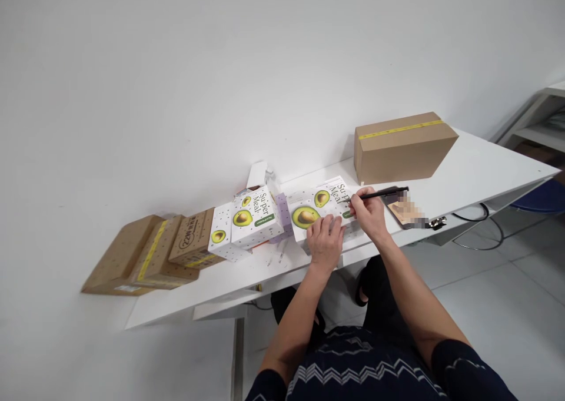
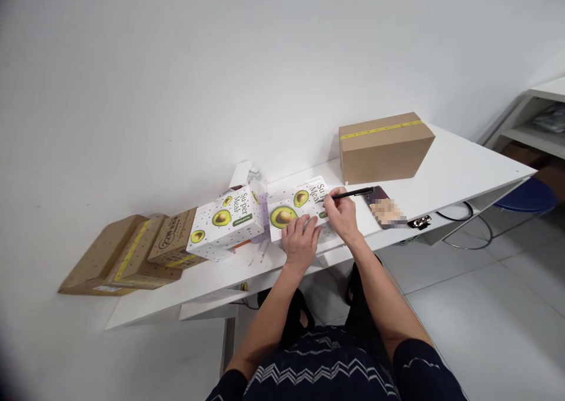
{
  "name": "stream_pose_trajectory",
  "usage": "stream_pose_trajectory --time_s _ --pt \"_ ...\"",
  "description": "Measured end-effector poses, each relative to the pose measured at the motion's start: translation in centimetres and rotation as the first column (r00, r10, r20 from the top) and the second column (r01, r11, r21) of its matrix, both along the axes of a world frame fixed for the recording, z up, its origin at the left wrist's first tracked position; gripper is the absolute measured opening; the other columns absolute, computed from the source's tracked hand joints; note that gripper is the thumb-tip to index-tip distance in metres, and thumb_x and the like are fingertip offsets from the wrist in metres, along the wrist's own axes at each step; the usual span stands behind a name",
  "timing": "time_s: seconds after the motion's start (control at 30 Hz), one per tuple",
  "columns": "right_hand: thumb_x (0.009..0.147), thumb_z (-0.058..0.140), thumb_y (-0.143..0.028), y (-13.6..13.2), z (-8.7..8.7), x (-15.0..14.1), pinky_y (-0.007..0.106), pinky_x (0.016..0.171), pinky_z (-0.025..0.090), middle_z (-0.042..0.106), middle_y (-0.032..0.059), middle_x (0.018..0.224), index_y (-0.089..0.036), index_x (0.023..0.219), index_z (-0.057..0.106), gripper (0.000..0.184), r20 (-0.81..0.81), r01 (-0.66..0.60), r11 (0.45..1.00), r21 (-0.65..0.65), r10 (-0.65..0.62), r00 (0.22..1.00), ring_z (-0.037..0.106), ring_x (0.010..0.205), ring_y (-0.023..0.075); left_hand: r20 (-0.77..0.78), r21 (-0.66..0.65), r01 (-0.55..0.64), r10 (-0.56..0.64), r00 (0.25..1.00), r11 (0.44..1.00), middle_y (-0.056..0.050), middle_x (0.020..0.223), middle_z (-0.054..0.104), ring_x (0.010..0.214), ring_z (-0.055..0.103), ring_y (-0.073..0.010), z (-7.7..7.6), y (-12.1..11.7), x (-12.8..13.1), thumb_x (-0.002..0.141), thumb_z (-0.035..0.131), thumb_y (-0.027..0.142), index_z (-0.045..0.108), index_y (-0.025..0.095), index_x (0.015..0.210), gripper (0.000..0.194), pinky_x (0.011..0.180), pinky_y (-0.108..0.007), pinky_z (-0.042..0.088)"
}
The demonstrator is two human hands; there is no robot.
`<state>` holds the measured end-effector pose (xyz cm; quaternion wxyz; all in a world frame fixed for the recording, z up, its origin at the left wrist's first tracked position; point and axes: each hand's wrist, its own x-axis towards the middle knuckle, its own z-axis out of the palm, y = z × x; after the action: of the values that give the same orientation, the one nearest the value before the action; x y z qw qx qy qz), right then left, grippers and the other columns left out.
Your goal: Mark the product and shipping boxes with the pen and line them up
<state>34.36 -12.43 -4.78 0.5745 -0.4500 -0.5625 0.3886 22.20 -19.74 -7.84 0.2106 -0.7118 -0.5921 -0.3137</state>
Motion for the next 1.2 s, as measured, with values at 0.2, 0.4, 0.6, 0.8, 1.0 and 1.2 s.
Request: stream_pose_trajectory --time_s 0.2,0.4,0.6,0.8,1.0,1.2 --pt "0.085 0.043 -0.035 0.1 -0.2 -0.1 0.024 0.053 0.039 0.052 -0.0029 0.054 -0.022 0.072 0.051 0.021 0.308 0.027 0.994 0.106 -0.059 0.949 0.048 0.049 0.0120 0.025 -0.001 0.005 -0.005 1.000 1.000 -0.008 0.111 0.066 0.100 0.057 -0.0251 -0.6 0.1 0.1 0.089 0.055 0.033 0.062 0.026 0.118 0.030 0.081 -0.038 0.037" --pt "0.087 0.041 -0.037 0.3 0.2 0.0 0.023 0.051 0.035 0.048 -0.0035 0.049 -0.021 0.070 0.050 0.024 0.425 -0.034 0.995 0.098 -0.011 0.905 0.045 0.045 0.0119 -0.010 0.035 0.006 -0.005 1.000 0.999 -0.007 0.111 0.066 0.100 0.056 -0.0245 -1.0 0.2 -0.1 0.089 0.054 0.033 0.062 0.027 0.119 0.032 0.081 -0.037 0.038" --pt "0.085 0.041 -0.035 0.4 0.8 -0.1 0.023 0.051 0.033 0.046 -0.0037 0.047 -0.021 0.070 0.050 0.023 0.457 -0.060 0.995 0.078 0.018 0.889 0.046 0.045 0.0125 -0.003 0.040 -0.003 0.003 1.000 0.999 -0.007 0.109 0.066 0.099 0.058 -0.0245 -1.0 0.3 0.0 0.089 0.055 0.032 0.063 0.028 0.117 0.030 0.079 -0.037 0.039" --pt "0.084 0.041 -0.035 0.6 1.0 -0.3 0.024 0.052 0.034 0.049 -0.0016 0.047 -0.020 0.070 0.053 0.023 0.522 -0.063 0.996 0.068 0.018 0.853 0.050 0.046 0.0146 0.034 -0.004 0.012 -0.012 0.999 1.000 -0.009 0.111 0.065 0.102 0.058 -0.0241 -1.3 0.3 -0.1 0.090 0.051 0.034 0.062 0.027 0.120 0.033 0.081 -0.036 0.041" --pt "0.084 0.041 -0.035 0.6 1.1 -0.4 0.024 0.052 0.033 0.050 -0.0010 0.048 -0.021 0.071 0.052 0.023 0.525 -0.068 0.994 0.081 0.015 0.851 0.050 0.048 0.0148 0.069 0.015 0.025 -0.026 0.997 1.000 -0.008 0.112 0.066 0.102 0.057 -0.0247 -1.2 0.2 -0.1 0.090 0.052 0.034 0.063 0.027 0.119 0.032 0.082 -0.038 0.040" --pt "0.084 0.041 -0.036 0.6 1.0 -0.3 0.024 0.053 0.034 0.049 -0.0020 0.049 -0.021 0.071 0.050 0.022 0.502 -0.089 0.995 0.056 0.049 0.863 0.049 0.048 0.0142 0.031 0.025 0.015 -0.016 0.999 1.000 -0.008 0.112 0.065 0.100 0.057 -0.0247 -1.1 0.3 -0.1 0.090 0.052 0.033 0.062 0.028 0.120 0.032 0.081 -0.038 0.039"
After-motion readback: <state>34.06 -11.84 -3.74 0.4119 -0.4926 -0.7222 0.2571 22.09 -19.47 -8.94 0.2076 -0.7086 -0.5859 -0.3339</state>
